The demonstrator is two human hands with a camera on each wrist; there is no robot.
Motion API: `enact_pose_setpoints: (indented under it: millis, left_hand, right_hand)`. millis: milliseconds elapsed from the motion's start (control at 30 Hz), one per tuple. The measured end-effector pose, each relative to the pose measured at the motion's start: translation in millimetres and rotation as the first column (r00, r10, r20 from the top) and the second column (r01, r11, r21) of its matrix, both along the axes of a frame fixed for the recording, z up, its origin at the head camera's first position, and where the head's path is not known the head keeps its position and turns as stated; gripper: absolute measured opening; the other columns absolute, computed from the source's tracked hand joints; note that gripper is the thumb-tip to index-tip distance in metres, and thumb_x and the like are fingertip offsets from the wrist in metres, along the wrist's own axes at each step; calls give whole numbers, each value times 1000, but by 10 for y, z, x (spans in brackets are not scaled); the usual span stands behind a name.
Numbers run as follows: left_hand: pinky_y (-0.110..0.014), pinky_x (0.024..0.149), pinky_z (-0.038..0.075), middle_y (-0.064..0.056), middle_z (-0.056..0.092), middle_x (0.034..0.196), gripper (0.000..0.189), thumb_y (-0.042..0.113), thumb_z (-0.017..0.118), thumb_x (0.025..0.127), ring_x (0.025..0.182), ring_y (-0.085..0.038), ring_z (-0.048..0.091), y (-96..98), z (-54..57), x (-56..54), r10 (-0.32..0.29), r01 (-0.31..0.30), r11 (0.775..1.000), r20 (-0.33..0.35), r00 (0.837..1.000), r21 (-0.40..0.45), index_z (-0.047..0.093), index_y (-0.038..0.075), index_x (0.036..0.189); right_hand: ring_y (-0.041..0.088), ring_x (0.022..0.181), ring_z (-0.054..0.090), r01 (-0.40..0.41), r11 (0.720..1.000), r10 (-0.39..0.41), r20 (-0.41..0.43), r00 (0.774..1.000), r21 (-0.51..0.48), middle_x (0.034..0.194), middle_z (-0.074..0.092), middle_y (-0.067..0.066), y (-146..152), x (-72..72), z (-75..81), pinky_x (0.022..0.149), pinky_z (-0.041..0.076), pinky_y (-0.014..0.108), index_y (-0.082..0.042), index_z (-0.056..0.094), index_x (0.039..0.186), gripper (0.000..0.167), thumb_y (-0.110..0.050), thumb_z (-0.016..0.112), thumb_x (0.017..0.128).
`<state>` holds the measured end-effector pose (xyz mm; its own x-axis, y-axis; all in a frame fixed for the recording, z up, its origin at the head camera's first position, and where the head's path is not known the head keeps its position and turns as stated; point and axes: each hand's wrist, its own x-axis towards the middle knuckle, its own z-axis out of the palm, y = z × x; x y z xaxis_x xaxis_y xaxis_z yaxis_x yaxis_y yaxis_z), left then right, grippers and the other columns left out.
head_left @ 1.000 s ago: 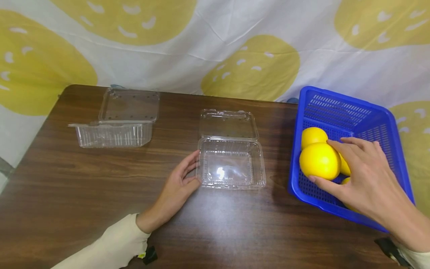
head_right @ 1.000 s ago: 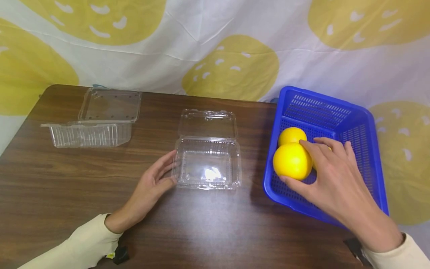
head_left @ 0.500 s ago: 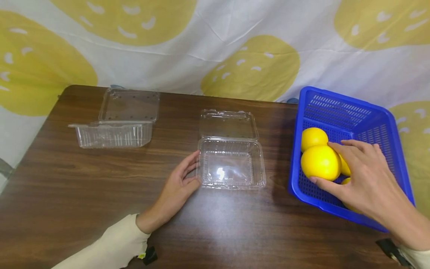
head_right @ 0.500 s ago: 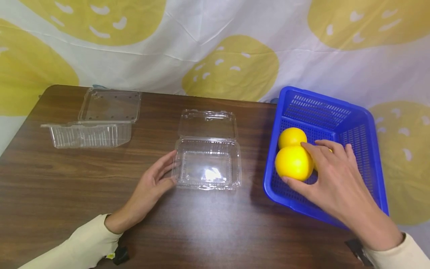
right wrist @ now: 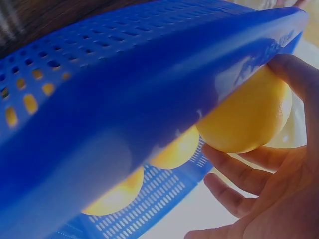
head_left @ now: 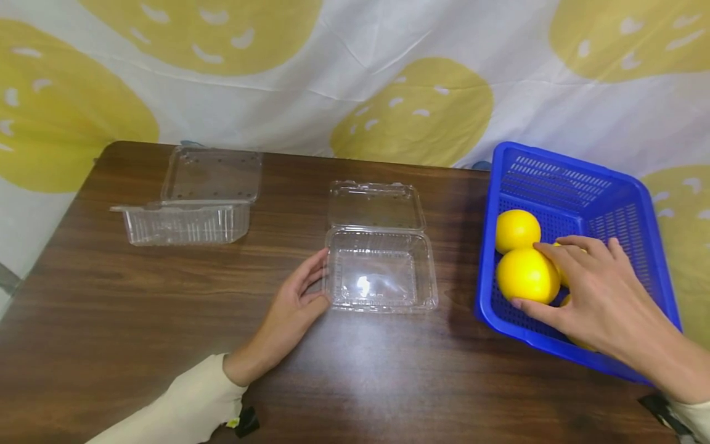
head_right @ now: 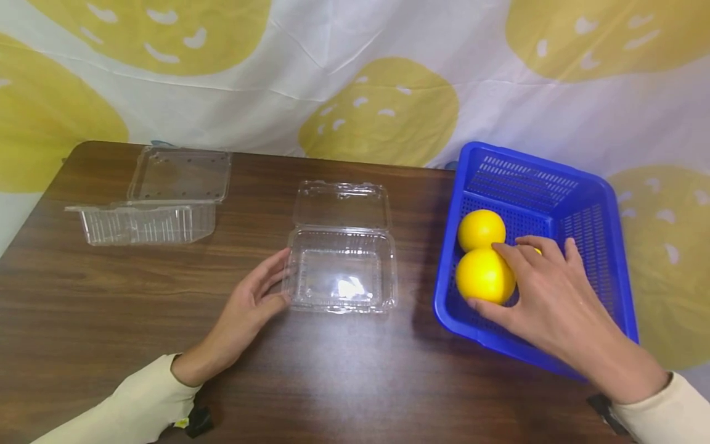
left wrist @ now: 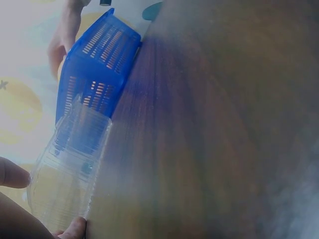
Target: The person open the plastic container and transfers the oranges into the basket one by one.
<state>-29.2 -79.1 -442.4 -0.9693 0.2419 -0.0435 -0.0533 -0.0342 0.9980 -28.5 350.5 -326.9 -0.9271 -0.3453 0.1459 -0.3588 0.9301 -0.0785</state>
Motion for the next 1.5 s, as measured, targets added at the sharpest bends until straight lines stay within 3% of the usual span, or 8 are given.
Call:
enact_pose_setpoints:
  millis: [233, 600, 967, 1133, 1300, 1500]
  left_hand:
    - [-55, 123, 47, -26, 42, 169, 79, -9, 59, 93, 155, -43, 44, -4, 2, -4, 1, -1, 1000, -2, 1000, -3, 36, -2, 169]
    - [-55, 124, 47, -25, 42, 169, 80, -9, 59, 93, 155, -42, 44, 1, 0, -11, -2, 2, 1000, 5, 1000, -6, 36, -1, 169]
    - [-55, 124, 47, -25, 42, 170, 80, -9, 59, 92, 155, -42, 44, -1, 0, -7, -4, 4, 1000, 6, 1000, -3, 36, -2, 169]
    - [-54, 123, 47, -25, 42, 170, 80, -9, 58, 93, 155, -42, 44, 1, 3, -9, 0, 0, 1000, 5, 1000, -6, 36, -2, 169]
    - [-53, 123, 48, -26, 42, 170, 79, -8, 59, 93, 155, -43, 44, -5, 6, -10, 2, -2, 1000, 1, 1000, -13, 36, -3, 169]
    - [-54, 125, 45, -23, 41, 171, 80, -7, 60, 95, 155, -42, 44, -20, -4, -15, 0, 0, 1000, 2, 1000, -5, 32, -1, 171]
  right_hand:
    - [56, 124, 53, -20, 999, 20, 13, 1000, 33, 126, 68, 37, 41, -26, -21, 108, 29, 90, 6, 68, 133, 89, -50, 99, 71]
    - [56, 123, 53, 11, 998, -16, 76, 997, 63, 128, 67, 37, 110, -62, -46, 102, 34, 80, 7, 68, 134, 91, -55, 97, 74]
    - [56, 123, 54, 10, 996, -18, 98, 995, 84, 127, 69, 36, 146, -52, -90, 99, 35, 79, 2, 71, 133, 84, -52, 97, 74]
    - [58, 124, 51, 9, 996, -18, 100, 995, 88, 131, 66, 36, 152, -56, -71, 104, 33, 83, 5, 69, 136, 82, -47, 95, 79]
    - [57, 125, 51, 1, 998, -6, 79, 997, 60, 131, 66, 36, 138, -47, -58, 103, 36, 78, 7, 70, 133, 76, -49, 90, 86]
    - [57, 125, 53, -20, 998, 22, 29, 999, -52, 127, 68, 36, 66, -52, -35, 104, 40, 73, 9, 69, 130, 58, -32, 87, 92]
